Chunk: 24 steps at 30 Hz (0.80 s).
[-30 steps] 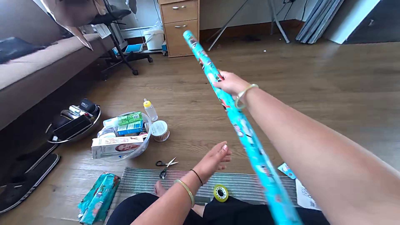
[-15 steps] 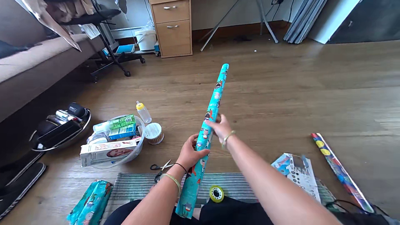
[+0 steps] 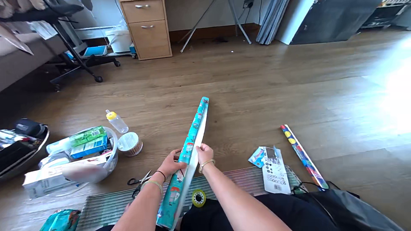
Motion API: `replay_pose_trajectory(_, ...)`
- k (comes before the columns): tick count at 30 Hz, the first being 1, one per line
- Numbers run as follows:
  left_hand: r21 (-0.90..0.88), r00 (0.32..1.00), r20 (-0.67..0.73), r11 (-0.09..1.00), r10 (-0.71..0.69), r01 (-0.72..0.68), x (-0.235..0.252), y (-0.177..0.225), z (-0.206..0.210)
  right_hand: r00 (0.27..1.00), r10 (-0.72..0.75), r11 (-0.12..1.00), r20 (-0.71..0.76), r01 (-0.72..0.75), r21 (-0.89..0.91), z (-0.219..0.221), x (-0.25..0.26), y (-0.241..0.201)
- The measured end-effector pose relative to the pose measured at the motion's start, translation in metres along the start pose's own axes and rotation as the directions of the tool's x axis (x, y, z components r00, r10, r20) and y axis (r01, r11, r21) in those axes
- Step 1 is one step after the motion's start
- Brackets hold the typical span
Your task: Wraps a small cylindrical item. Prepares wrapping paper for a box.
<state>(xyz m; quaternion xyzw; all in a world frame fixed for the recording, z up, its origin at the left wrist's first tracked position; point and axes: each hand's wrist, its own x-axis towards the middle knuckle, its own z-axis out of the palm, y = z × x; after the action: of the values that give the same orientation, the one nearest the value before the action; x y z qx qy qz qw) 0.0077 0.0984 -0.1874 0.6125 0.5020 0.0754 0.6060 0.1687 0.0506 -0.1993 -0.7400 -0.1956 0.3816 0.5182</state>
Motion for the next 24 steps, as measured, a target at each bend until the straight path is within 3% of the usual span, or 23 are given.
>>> replay_pose_trajectory(4,0.46,0.997,-0.046,0.885,-0.061,0.075,0.002,0.012,0.005,0.999,0.015,1.0,-0.043,-0.015,-0.014,0.005,0.003,0.009)
replay_pose_trajectory(7,0.655,0.993,-0.082,0.746,-0.088,0.12,-0.001,0.019,0.018,0.999,0.026,1.0,-0.047,-0.027,-0.003,0.005,0.004,0.011)
replay_pose_trajectory(10,0.717,0.986,-0.14,0.678,-0.085,0.16,0.004,0.015,0.018,0.998,0.033,0.999,-0.054,-0.035,-0.031,0.0,0.007,0.014)
replay_pose_trajectory(14,0.68,0.962,-0.26,0.691,-0.084,0.244,0.003,0.011,-0.004,0.99,0.107,0.992,-0.09,-0.112,-0.055,-0.012,0.01,0.019)
replay_pose_trajectory(18,0.693,0.924,-0.38,0.672,0.035,0.26,0.004,0.005,-0.021,0.969,0.22,0.974,-0.113,-0.225,-0.025,-0.023,0.017,0.031)
replay_pose_trajectory(21,0.816,0.938,-0.29,0.561,0.189,0.139,0.008,-0.011,-0.024,0.955,0.266,0.958,-0.131,-0.277,-0.071,-0.028,0.021,0.033)
replay_pose_trajectory(24,0.888,0.96,-0.179,0.456,0.214,0.063,0.012,-0.018,-0.022,0.954,0.263,0.937,-0.146,-0.289,-0.197,-0.032,0.018,0.028)
